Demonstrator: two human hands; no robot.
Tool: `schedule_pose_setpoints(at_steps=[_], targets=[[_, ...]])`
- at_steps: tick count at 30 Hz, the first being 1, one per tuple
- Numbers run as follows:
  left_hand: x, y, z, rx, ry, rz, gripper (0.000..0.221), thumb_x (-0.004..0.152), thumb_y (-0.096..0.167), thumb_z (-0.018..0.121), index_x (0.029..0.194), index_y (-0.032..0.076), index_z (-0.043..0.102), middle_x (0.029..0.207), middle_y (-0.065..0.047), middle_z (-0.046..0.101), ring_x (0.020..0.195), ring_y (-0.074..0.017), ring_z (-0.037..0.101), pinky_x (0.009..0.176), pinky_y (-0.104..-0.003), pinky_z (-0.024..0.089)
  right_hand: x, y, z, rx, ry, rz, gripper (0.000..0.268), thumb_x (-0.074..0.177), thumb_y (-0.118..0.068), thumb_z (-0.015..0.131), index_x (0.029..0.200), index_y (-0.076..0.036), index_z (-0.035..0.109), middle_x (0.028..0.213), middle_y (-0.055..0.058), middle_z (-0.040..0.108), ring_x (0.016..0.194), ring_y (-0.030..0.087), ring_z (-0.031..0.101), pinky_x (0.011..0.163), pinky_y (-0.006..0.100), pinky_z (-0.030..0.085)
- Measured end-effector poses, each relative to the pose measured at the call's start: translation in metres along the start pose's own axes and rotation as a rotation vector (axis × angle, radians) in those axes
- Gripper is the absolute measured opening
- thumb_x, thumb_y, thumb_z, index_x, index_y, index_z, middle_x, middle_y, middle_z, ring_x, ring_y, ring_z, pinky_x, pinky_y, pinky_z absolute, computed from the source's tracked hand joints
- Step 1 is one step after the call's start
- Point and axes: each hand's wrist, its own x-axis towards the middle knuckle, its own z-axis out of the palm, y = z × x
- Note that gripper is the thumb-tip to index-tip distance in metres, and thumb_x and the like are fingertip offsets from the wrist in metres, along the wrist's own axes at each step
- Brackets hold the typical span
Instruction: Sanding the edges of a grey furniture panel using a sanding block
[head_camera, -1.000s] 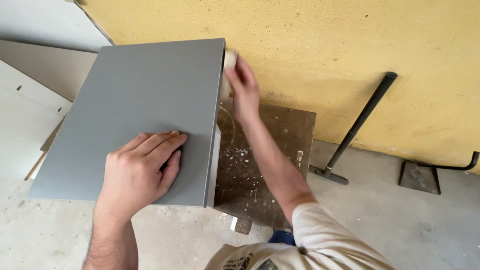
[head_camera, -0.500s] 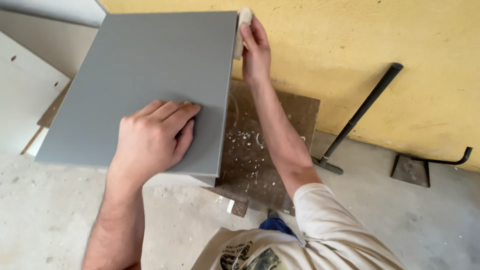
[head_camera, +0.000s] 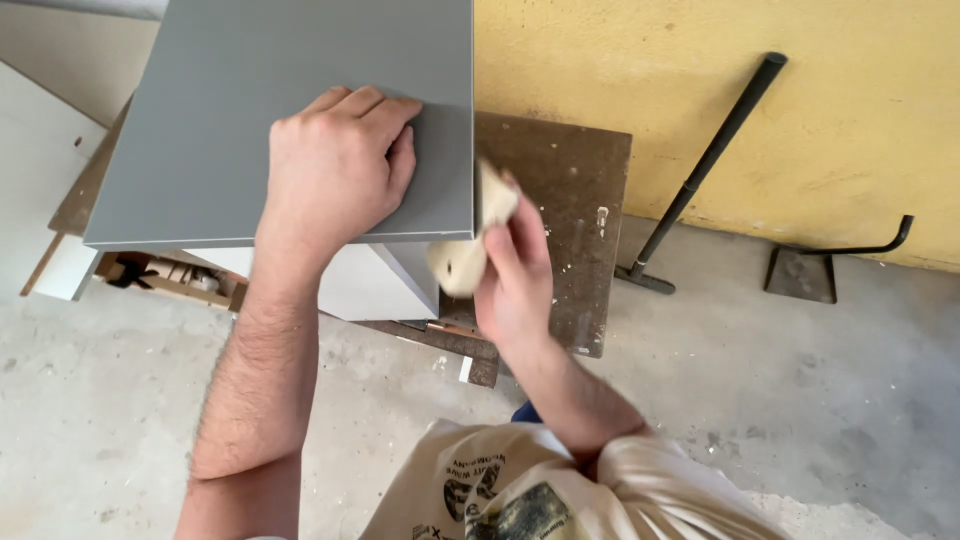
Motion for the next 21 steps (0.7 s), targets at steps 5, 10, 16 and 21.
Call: schedule_pose_setpoints(at_steps=[5, 10, 16, 21], targets=[[-0.001, -0.004, 0.002, -0.008, 0.013, 0.034, 0.012, 0.097, 0.022, 0.067, 0.103, 0.020, 0.077, 0.083, 0.003, 0.067, 0.073, -0.0239, 0.066, 0.043, -0.040, 0.046, 0.026, -0.007, 0.011, -0.019, -0.011, 0.012, 0.061, 0.096, -0.020, 0.076, 0.150, -0.004, 0.050, 0.141, 0.016, 0.061, 0.119, 0.031, 0.064, 0.096, 0.045, 0.059], [0.000, -0.008, 0.012, 0.023, 0.063, 0.001, 0.007, 0.096, 0.020, 0.068, 0.095, 0.023, 0.074, 0.078, 0.007, 0.061, 0.069, -0.0191, 0.060, 0.039, -0.036, 0.040, 0.000, -0.012, 0.013, -0.044, 0.040, 0.009, 0.051, 0.102, -0.016, 0.069, 0.149, -0.008, 0.052, 0.145, 0.011, 0.061, 0.127, 0.024, 0.060, 0.108, 0.041, 0.053], [0.004, -0.008, 0.009, -0.006, 0.051, 0.006, 0.009, 0.093, 0.018, 0.067, 0.095, 0.021, 0.076, 0.079, 0.004, 0.064, 0.070, -0.0222, 0.062, 0.039, -0.039, 0.042, -0.006, -0.018, 0.021, 0.067, 0.064, 0.093, 0.058, 0.096, -0.019, 0.074, 0.147, -0.004, 0.051, 0.132, 0.015, 0.066, 0.109, 0.029, 0.066, 0.089, 0.043, 0.058], [0.003, -0.008, 0.005, 0.001, -0.001, -0.005, 0.005, 0.093, 0.020, 0.065, 0.091, 0.020, 0.069, 0.078, 0.001, 0.060, 0.070, -0.0251, 0.062, 0.039, -0.041, 0.041, 0.007, -0.017, 0.035, 0.160, 0.050, 0.137, 0.035, 0.104, -0.019, 0.065, 0.136, -0.006, 0.059, 0.116, 0.008, 0.069, 0.098, 0.023, 0.067, 0.082, 0.042, 0.059]])
